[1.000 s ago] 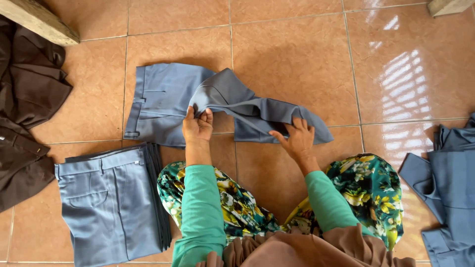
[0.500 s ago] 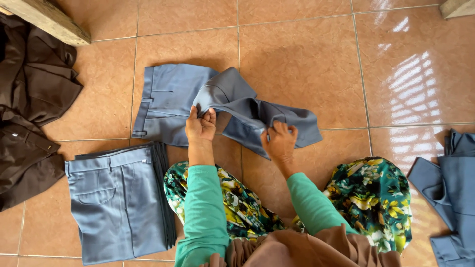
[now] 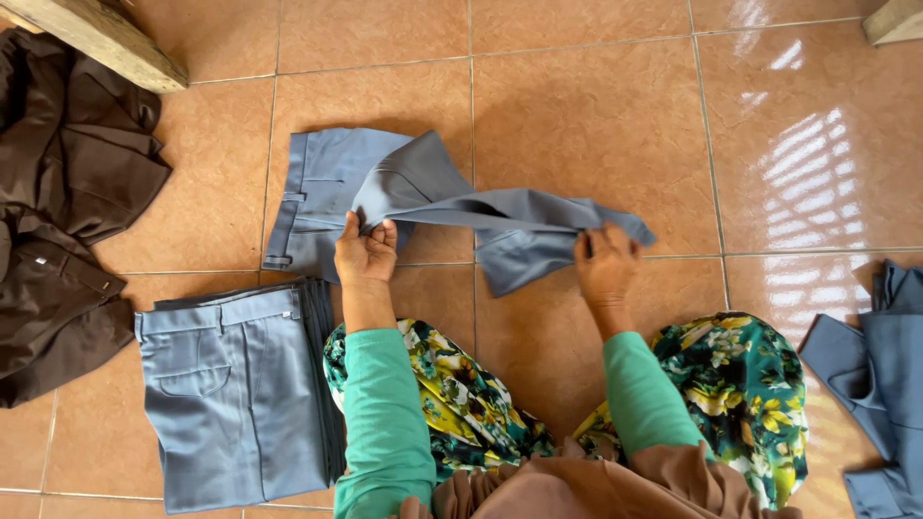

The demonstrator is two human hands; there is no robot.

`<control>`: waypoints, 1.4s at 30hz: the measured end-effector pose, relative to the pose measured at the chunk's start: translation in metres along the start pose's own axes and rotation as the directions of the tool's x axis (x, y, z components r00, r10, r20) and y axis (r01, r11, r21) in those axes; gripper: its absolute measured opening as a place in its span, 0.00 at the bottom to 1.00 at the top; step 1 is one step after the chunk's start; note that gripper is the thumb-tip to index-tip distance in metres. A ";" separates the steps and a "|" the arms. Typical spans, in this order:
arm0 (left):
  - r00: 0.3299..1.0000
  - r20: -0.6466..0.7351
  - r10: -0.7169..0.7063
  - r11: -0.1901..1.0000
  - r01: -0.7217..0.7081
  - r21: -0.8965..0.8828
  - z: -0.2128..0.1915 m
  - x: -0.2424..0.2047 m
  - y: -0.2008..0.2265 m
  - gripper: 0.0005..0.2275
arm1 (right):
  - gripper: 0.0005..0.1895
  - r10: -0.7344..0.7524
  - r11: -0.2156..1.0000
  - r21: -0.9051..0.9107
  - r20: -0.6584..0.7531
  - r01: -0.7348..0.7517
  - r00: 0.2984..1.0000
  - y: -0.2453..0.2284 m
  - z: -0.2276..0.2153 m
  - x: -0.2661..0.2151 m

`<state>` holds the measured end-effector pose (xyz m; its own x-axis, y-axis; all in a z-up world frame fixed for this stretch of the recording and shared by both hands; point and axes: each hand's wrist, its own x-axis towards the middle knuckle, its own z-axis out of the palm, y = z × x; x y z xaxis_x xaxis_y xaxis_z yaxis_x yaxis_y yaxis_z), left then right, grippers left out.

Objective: A person sitting on the floor folds several pairs of grey trousers and stacks them.

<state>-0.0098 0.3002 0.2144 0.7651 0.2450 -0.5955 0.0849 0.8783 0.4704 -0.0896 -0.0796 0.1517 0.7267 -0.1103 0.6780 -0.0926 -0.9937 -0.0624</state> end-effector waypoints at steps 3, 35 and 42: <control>1.000 -0.001 0.006 1.000 -0.006 0.018 0.002 -0.003 0.003 0.11 | 0.11 0.058 0.996 0.081 -0.114 -0.049 0.992 0.014 -0.025 0.024; 1.000 -0.026 -0.007 0.967 0.000 -0.254 -0.090 0.094 -0.033 0.28 | 0.16 -0.353 0.931 0.238 0.411 0.275 0.841 0.091 -0.021 -0.042; 0.767 -0.567 0.301 0.948 -0.175 0.266 -0.137 0.090 -0.032 0.34 | 0.24 -0.304 0.944 0.148 0.741 0.296 0.599 0.069 -0.026 -0.060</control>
<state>-0.0307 0.3506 0.0570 0.2504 0.6847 -0.6845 0.1163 0.6806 0.7234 -0.1576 -0.1413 0.1254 0.9676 0.2232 -0.1181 0.2286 -0.9729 0.0339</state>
